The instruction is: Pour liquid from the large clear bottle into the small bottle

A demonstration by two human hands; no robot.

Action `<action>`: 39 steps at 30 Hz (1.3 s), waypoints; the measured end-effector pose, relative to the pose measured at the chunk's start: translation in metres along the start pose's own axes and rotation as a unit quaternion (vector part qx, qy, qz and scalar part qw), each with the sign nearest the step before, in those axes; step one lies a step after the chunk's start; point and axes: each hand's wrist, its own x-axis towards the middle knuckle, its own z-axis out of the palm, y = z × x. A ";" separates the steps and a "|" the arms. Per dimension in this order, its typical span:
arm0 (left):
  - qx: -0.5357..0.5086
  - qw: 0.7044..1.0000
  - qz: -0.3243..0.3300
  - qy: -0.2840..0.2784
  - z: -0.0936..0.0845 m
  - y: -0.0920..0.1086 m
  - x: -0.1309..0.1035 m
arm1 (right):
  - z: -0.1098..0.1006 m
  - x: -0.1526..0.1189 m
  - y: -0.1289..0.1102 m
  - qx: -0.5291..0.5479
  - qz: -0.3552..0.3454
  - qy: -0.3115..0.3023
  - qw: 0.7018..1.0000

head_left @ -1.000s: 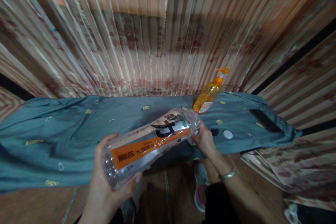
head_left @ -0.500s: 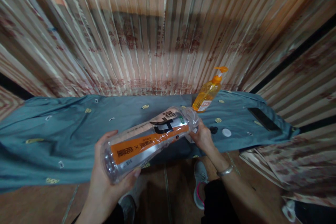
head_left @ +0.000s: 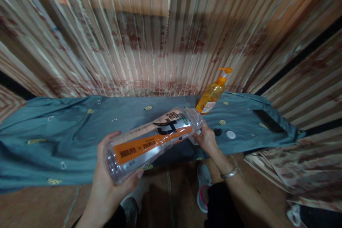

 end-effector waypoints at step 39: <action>-0.023 1.000 -0.007 -0.005 -0.001 -0.001 0.000 | -0.002 0.001 -0.002 -0.004 0.008 -0.009 1.000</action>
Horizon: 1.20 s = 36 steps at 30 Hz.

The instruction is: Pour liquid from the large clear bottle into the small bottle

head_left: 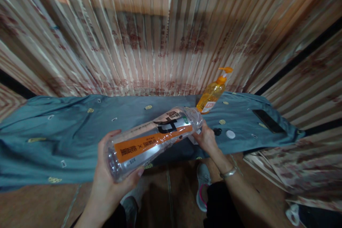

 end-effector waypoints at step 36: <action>0.015 1.000 0.022 -0.008 -0.001 -0.001 0.001 | -0.002 0.000 0.000 -0.002 0.004 -0.012 1.000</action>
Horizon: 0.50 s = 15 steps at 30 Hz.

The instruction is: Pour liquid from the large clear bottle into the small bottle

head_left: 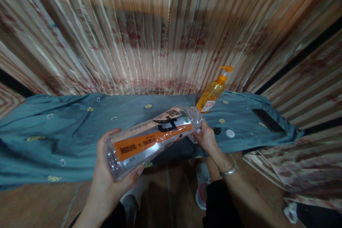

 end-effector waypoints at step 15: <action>0.002 1.000 0.000 0.007 0.001 0.003 0.000 | 0.003 0.000 -0.002 -0.006 -0.002 0.021 1.000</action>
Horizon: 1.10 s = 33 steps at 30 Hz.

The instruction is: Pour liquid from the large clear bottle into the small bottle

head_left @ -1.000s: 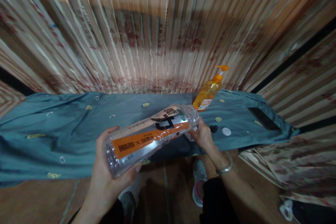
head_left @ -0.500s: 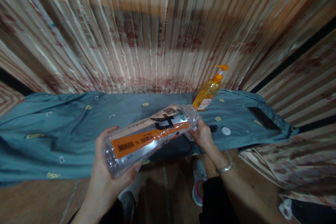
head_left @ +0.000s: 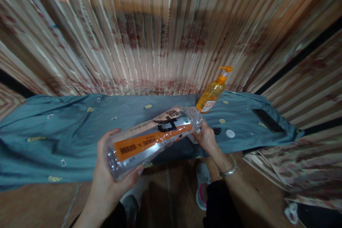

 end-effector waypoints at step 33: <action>-0.011 1.000 -0.004 0.001 0.000 0.000 0.000 | 0.003 0.000 0.004 -0.004 -0.008 0.005 1.000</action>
